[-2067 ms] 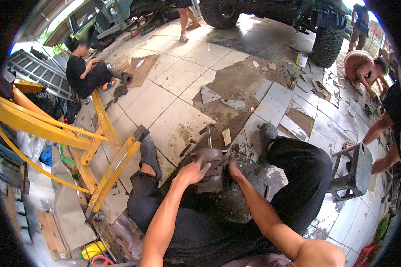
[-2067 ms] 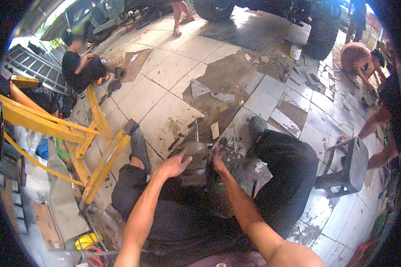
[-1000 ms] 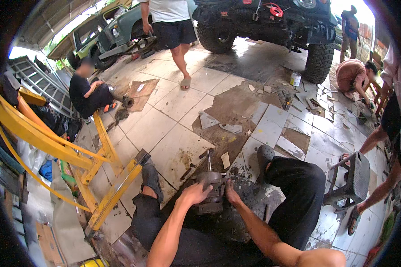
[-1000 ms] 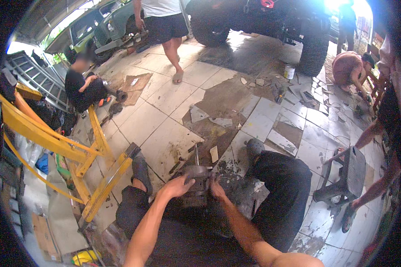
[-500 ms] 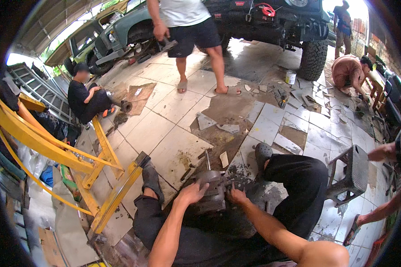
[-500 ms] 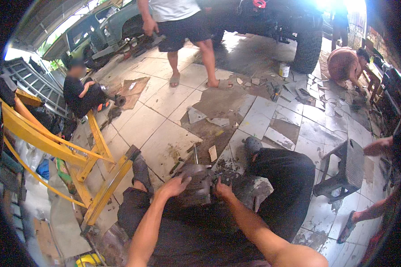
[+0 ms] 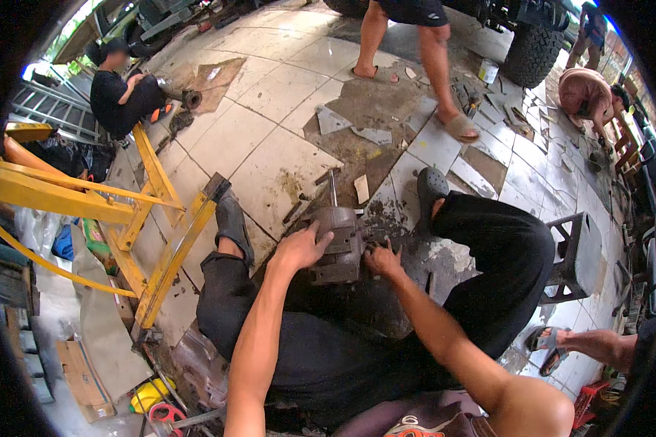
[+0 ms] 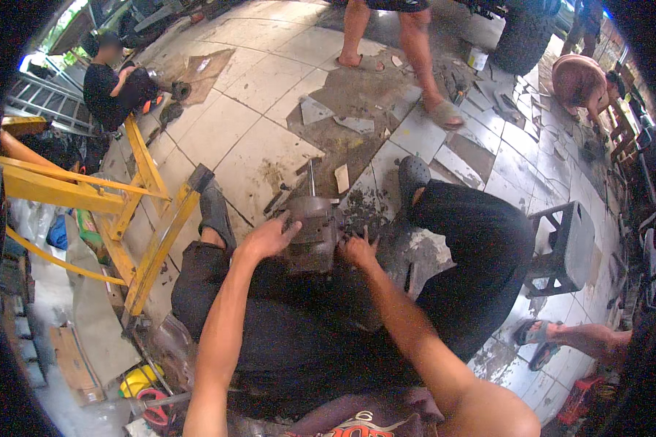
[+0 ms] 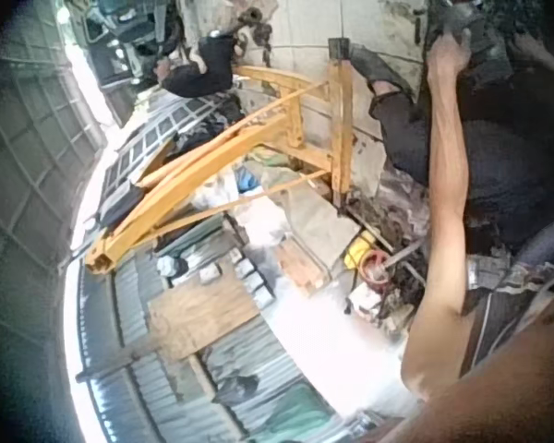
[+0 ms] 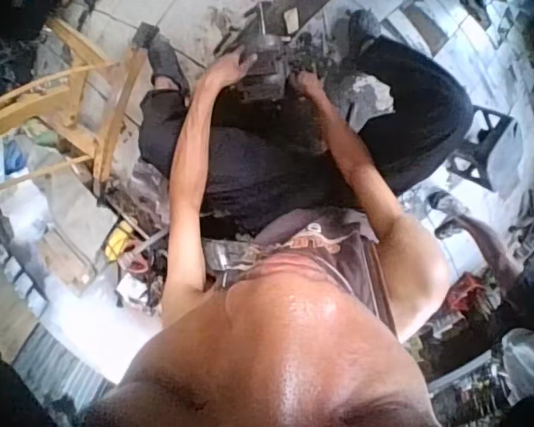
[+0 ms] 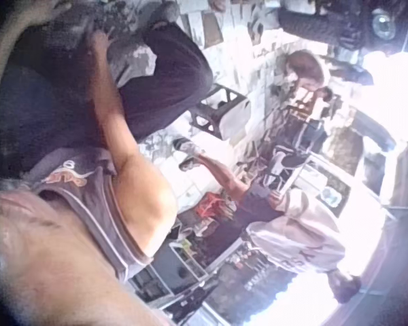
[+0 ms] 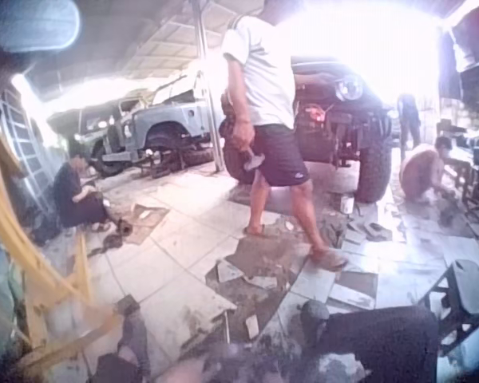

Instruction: The person sits on the floor of a workshop and uses a small metal file to manually smooth or shape a dark metal component held in their lap. They repeatedly rub the file against the edges of the part while other mechanics work in the background.

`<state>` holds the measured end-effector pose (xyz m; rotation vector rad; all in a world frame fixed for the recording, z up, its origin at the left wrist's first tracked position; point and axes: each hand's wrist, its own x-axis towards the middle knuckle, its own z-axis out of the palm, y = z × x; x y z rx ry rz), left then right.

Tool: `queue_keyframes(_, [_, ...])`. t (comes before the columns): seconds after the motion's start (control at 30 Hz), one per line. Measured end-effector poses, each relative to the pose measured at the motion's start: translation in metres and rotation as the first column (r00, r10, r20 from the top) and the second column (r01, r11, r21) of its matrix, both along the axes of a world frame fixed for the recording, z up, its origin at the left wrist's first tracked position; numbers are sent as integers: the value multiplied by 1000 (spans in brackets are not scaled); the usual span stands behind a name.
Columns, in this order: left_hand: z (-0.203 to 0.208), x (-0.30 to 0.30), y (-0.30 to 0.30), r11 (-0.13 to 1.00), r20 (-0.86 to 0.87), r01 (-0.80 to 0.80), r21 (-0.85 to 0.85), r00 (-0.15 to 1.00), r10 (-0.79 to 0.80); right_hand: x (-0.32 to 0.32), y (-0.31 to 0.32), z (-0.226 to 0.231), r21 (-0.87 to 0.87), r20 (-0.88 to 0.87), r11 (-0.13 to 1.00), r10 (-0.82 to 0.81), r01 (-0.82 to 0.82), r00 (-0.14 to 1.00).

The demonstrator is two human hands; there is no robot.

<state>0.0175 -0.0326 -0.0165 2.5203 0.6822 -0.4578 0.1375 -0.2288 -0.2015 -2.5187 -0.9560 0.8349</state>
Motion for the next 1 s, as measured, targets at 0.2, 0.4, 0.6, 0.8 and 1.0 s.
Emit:
queue_keyframes(0.2, [-7, -3, 4, 998, -4, 0, -64, 1000, -1, -17, 2, 13, 17, 66, 1000, 5, -6, 998])
queue_keyframes(0.4, [-1, 4, 1, 994, -79, 52, -100, 995, -60, 1, 5, -3, -176, -36, 982, 67, -72, 997])
queue_keyframes(0.6, [-27, -1, 11, 993, 16, 95, -69, 995, -94, -16, 4, 3, -16, -49, 998, -55, 55, 997])
queue_keyframes(0.8, [-1, -1, 3, 993, -31, 65, -102, 997, -69, -4, 1, -10, 48, 138, 999, -32, 26, 990])
queue_keyframes(1.0, [7, 10, -3, 992, -8, 99, -83, 995, -100, 26, 8, -35, -159, -79, 987, 8, -21, 997])
